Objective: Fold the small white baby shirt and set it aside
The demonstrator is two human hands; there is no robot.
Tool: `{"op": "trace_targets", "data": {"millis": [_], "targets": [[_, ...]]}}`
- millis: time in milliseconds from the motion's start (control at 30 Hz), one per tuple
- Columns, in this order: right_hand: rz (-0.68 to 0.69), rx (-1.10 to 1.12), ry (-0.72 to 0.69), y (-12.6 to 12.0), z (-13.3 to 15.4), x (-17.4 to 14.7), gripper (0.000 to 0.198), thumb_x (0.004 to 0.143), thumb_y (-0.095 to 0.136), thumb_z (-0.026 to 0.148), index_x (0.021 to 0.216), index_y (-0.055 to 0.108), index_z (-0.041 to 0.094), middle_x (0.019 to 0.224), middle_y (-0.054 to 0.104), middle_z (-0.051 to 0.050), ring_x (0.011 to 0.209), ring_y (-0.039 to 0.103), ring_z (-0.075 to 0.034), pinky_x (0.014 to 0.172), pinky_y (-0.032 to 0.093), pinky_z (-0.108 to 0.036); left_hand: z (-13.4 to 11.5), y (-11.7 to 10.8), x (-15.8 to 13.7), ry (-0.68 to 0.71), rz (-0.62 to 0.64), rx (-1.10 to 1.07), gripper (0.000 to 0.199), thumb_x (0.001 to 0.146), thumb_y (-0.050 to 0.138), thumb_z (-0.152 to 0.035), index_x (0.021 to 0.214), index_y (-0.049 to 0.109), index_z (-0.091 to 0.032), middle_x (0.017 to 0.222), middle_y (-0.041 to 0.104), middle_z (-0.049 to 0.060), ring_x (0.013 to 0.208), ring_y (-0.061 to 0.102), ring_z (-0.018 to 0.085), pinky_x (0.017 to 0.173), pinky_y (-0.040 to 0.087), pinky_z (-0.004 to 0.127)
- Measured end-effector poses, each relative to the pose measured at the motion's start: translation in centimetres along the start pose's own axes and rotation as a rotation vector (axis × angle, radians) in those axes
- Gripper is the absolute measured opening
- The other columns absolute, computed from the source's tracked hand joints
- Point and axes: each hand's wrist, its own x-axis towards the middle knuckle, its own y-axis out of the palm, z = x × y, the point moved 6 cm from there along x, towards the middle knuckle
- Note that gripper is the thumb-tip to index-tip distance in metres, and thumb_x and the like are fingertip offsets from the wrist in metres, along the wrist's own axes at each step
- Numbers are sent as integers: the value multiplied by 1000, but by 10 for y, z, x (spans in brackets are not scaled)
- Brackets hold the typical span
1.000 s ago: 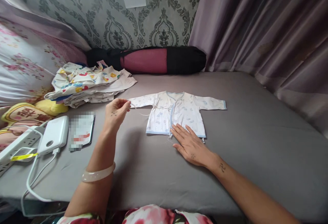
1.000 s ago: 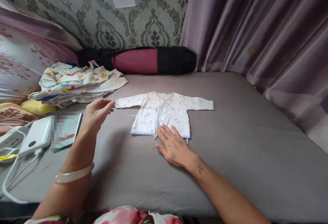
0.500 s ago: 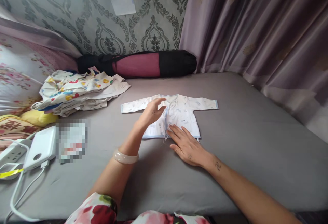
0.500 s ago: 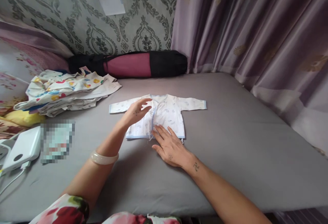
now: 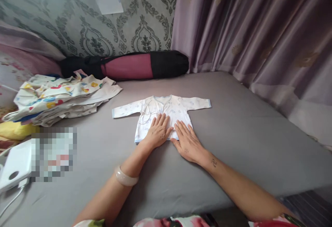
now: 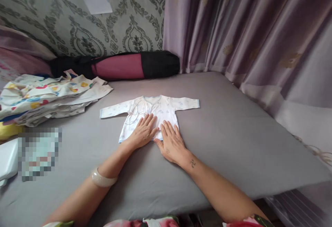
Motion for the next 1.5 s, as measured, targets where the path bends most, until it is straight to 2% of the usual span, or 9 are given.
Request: {"op": "trace_targets", "data": {"millis": [167,267,400,533,600,767,933,1200,1500], "targets": [[-59,-27,105,2,-12,0,70,100,31,50,146,37,-1,156,27,-25,146,24,-32,117,25,-49,1,1,-1,-8,19,43,61,97,36,-48,148,36,-14,157,30,18,147,21,35,116,23,55],[-74,-29,122,-8,-20,2,62,101,30,48,143,44,5,153,36,-22,143,32,-31,115,29,-49,-5,-10,2,-3,11,54,55,96,40,-47,141,44,-16,153,38,18,143,29,37,114,23,57],[-43,59,65,-30,-31,10,45,103,30,40,125,62,17,140,56,-14,130,51,-25,108,38,-43,-13,-27,14,-2,-50,90,39,97,38,-43,115,61,-17,125,59,18,121,50,35,107,27,56],[-95,218,89,-47,-59,23,31,98,44,31,115,67,20,124,67,-9,115,61,-20,99,45,-33,-11,-29,38,-34,-81,71,36,96,39,-43,99,64,-17,109,60,18,109,52,35,94,37,51],[-185,263,169,-52,-83,31,28,95,48,26,112,68,18,118,69,-9,110,63,-19,96,46,-30,-11,-26,51,-11,-98,34,32,96,39,-39,104,62,-18,113,59,16,110,51,34,93,38,48],[-399,245,534,-60,-158,45,29,93,45,20,99,73,14,104,72,-10,97,65,-18,89,47,-27,-16,-14,85,117,-95,-63,29,95,41,-27,119,54,-16,126,57,15,116,52,29,98,39,44],[-457,208,851,-60,-208,51,31,92,46,21,106,73,15,109,71,-11,102,65,-19,89,45,-25,-19,-3,113,218,-99,-108,24,93,42,-20,113,54,-16,117,62,15,109,59,26,95,45,41],[-431,233,1010,-42,-229,60,29,88,49,20,100,76,20,103,74,-9,98,68,-21,81,48,-25,-13,7,126,183,-159,-95,26,97,41,-32,117,53,-20,128,59,12,122,54,23,105,41,38],[-419,231,1065,-42,-231,61,32,90,49,28,106,75,16,109,71,-15,106,64,-25,88,47,-31,-15,16,124,21,-10,-21,54,99,31,-45,147,37,-20,158,33,8,147,24,29,118,23,43]]}}
